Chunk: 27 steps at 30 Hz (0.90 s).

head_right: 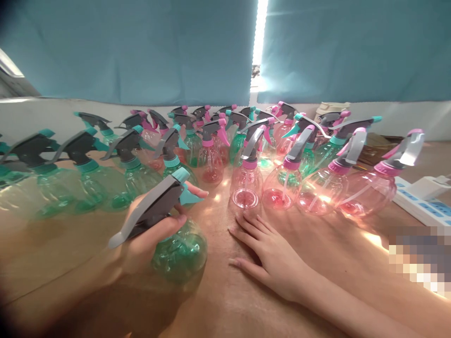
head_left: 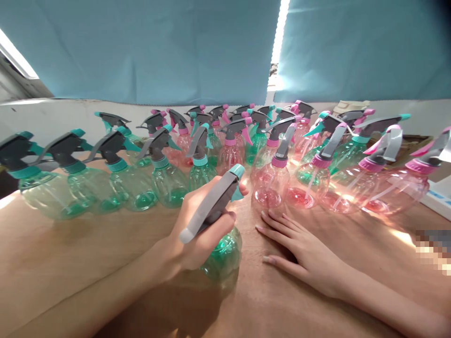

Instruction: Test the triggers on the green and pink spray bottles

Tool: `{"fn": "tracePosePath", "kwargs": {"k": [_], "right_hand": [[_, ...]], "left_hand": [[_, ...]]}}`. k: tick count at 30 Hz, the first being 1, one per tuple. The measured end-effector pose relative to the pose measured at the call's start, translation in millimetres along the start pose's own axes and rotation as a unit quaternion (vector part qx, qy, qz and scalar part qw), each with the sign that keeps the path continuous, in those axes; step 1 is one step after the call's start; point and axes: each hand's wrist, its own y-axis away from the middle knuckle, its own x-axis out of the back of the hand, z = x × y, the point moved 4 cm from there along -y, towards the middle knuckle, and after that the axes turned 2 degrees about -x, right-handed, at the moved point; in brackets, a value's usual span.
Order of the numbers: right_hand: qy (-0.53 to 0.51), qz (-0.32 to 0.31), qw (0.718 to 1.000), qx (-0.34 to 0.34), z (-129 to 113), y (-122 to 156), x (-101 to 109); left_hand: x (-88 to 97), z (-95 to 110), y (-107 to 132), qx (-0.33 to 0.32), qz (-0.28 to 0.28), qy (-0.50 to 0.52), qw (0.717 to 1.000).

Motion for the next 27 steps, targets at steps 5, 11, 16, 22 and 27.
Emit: {"fn": "tracePosePath", "kwargs": {"k": [5, 11, 16, 22, 27], "right_hand": [[0.004, 0.005, 1.000, 0.003, 0, 1, 0], [0.022, -0.007, 1.000, 0.002, 0, 1, -1], [0.016, -0.002, 1.000, 0.004, 0, 0, -1], [0.006, 0.002, 1.000, 0.007, 0, 1, 0], [-0.007, 0.005, 1.000, 0.006, 0, 1, 0]], "left_hand": [[3.2, 0, -6, 0.014, -0.047, 0.058, 0.997], [4.0, 4, -6, -0.033, -0.024, 0.042, 0.998], [5.0, 4, -5, -0.030, -0.021, 0.026, 0.999], [2.0, -5, 0, -0.001, -0.004, 0.031, 1.000], [1.1, -6, 0, -0.020, 0.049, -0.027, 0.998]]}}
